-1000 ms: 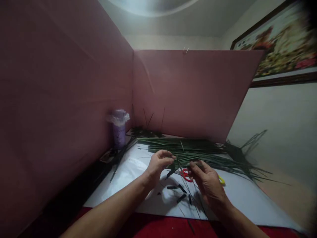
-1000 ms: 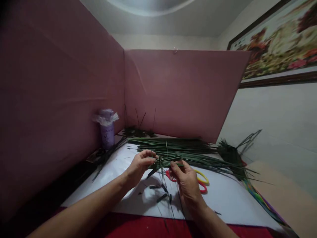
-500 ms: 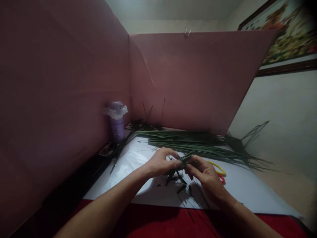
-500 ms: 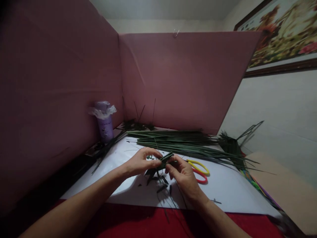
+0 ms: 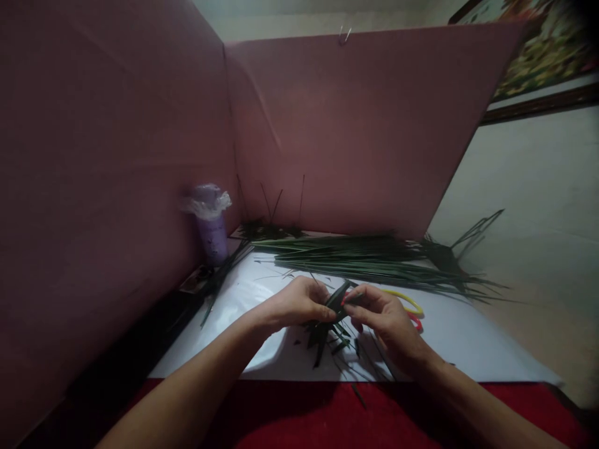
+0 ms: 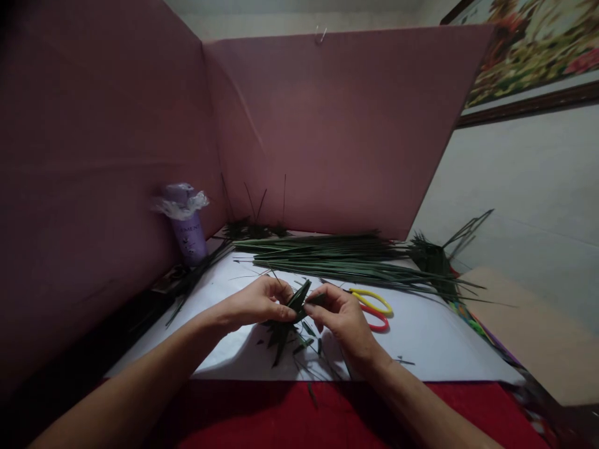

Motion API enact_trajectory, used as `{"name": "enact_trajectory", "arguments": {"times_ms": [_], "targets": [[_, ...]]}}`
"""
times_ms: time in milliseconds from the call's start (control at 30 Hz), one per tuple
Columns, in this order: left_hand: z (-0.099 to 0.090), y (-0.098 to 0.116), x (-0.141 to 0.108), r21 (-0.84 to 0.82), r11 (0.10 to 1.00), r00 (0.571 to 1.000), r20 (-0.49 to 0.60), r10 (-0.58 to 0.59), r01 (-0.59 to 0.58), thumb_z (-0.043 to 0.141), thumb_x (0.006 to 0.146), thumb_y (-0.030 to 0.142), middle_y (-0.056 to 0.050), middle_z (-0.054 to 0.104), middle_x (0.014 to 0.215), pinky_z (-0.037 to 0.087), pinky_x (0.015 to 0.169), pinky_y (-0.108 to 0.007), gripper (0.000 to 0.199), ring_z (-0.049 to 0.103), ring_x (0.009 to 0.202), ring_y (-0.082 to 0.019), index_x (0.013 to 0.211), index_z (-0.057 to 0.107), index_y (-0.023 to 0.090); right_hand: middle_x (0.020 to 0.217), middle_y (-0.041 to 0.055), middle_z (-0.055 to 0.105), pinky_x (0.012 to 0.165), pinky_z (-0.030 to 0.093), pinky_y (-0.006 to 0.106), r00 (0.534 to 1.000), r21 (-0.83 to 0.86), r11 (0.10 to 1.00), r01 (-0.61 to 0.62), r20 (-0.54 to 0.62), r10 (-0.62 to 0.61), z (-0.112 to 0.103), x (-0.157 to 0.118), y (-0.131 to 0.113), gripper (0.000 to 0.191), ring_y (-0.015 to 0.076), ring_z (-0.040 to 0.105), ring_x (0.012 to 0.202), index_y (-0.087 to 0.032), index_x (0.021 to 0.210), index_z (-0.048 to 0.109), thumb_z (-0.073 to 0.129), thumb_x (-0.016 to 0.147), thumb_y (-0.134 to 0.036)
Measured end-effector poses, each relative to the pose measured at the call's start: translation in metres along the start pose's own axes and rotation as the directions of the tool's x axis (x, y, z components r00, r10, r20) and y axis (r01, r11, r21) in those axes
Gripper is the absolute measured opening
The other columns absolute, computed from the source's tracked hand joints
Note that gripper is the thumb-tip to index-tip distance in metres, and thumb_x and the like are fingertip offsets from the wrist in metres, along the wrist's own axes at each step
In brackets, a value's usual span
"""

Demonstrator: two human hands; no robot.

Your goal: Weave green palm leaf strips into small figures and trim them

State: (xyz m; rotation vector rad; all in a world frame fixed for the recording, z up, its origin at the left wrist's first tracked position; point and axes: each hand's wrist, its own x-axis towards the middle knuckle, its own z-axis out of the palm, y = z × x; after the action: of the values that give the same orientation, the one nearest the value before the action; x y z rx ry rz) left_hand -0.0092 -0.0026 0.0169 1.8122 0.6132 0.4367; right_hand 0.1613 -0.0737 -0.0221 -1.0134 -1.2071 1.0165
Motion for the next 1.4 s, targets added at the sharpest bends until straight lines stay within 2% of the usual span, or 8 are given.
{"name": "enact_trajectory", "arguments": {"times_ms": [133, 367, 800, 900, 1000, 1067, 1233, 1400], "targets": [[-0.005, 0.004, -0.003, 0.216, 0.973, 0.997, 0.026, 0.075, -0.079, 0.065, 0.062, 0.027, 0.003, 0.053, 0.061, 0.032, 0.054, -0.021, 0.015, 0.044, 0.059, -0.009, 0.068, 0.063, 0.013, 0.063, -0.0034, 0.054, 0.046, 0.034, 0.021, 1.000, 0.017, 1.000, -0.016, 0.016, 0.016, 0.000, 0.000, -0.001, 0.014, 0.0071, 0.042, 0.051, -0.018, 0.073, 0.061, 0.072, 0.067, -0.026], [-0.008, -0.002, -0.001, -0.064, 0.997, 0.991, 0.126, -0.044, 0.052, 0.069, 0.061, 0.031, 0.004, 0.049, 0.054, 0.023, 0.045, -0.020, 0.021, 0.036, 0.048, -0.006, 0.068, 0.064, 0.011, 0.062, -0.0031, 0.055, 0.047, 0.035, 0.021, 1.000, 0.020, 1.000, -0.008, 0.016, 0.007, 0.004, -0.003, -0.005, 0.017, 0.0075, 0.043, 0.051, -0.018, 0.074, 0.061, 0.073, 0.066, -0.027], [-0.011, -0.004, 0.001, -0.069, 0.993, 0.995, 0.028, -0.092, 0.094, 0.065, 0.057, 0.023, 0.004, 0.051, 0.052, 0.028, 0.049, -0.022, 0.013, 0.040, 0.048, -0.008, 0.062, 0.062, 0.012, 0.060, -0.0008, 0.056, 0.047, 0.035, 0.023, 0.979, -0.256, 0.961, 0.107, -0.140, -0.146, -0.020, 0.012, -0.011, 0.021, 0.0100, 0.043, 0.050, -0.017, 0.069, 0.056, 0.060, 0.077, -0.036], [-0.013, -0.003, 0.001, -0.084, 0.993, 0.996, 0.033, -0.085, 0.088, 0.064, 0.057, 0.023, 0.003, 0.053, 0.052, 0.029, 0.049, -0.022, 0.012, 0.042, 0.049, -0.008, 0.062, 0.063, 0.011, 0.064, 0.0006, 0.057, 0.054, 0.039, 0.026, 0.971, -0.553, 0.829, 0.088, -0.139, -0.196, -0.026, 0.014, -0.008, 0.015, 0.0135, 0.049, 0.057, -0.018, 0.072, 0.057, 0.055, 0.080, -0.030], [-0.015, -0.003, 0.001, -0.102, 0.991, 0.996, 0.025, -0.083, 0.085, 0.064, 0.058, 0.022, 0.002, 0.054, 0.054, 0.031, 0.051, -0.022, 0.012, 0.044, 0.050, -0.009, 0.063, 0.063, 0.011, 0.079, 0.0052, 0.063, 0.070, 0.039, 0.031, 0.972, -0.844, 0.511, 0.165, 0.051, -0.229, -0.029, 0.015, -0.002, 0.012, 0.0195, 0.053, 0.077, -0.018, 0.079, 0.062, 0.050, 0.078, -0.018], [-0.015, -0.003, 0.001, -0.112, 0.990, 0.996, 0.017, -0.089, 0.090, 0.064, 0.058, 0.023, 0.001, 0.055, 0.055, 0.033, 0.052, -0.022, 0.014, 0.046, 0.051, -0.009, 0.064, 0.063, 0.011, 0.084, 0.0062, 0.063, 0.073, 0.037, 0.032, 0.969, -0.910, 0.349, 0.225, 0.170, -0.181, -0.030, 0.015, 0.003, 0.016, 0.0202, 0.052, 0.082, -0.018, 0.082, 0.062, 0.048, 0.076, -0.012], [-0.017, -0.004, 0.000, -0.147, 0.987, 0.998, 0.005, -0.062, 0.062, 0.065, 0.059, 0.023, 0.000, 0.057, 0.057, 0.036, 0.054, -0.023, 0.015, 0.048, 0.053, -0.010, 0.067, 0.064, 0.011, 0.081, 0.0056, 0.062, 0.067, 0.034, 0.027, 0.961, -0.940, 0.198, 0.277, 0.271, -0.057, -0.031, 0.016, 0.002, 0.017, 0.0182, 0.051, 0.076, -0.018, 0.081, 0.061, 0.048, 0.073, -0.010], [-0.017, -0.004, 0.000, -0.278, 0.959, 0.999, 0.029, -0.046, 0.052, 0.071, 0.056, 0.025, 0.000, 0.057, 0.058, 0.037, 0.053, -0.023, 0.018, 0.049, 0.052, -0.009, 0.062, 0.061, 0.012, 0.071, 0.0034, 0.062, 0.056, 0.025, 0.027, 0.970, -0.969, 0.047, 0.242, 0.242, 0.007, -0.027, 0.010, -0.010, 0.016, 0.0182, 0.052, 0.066, -0.023, 0.073, 0.063, 0.052, 0.068, -0.012]]}}
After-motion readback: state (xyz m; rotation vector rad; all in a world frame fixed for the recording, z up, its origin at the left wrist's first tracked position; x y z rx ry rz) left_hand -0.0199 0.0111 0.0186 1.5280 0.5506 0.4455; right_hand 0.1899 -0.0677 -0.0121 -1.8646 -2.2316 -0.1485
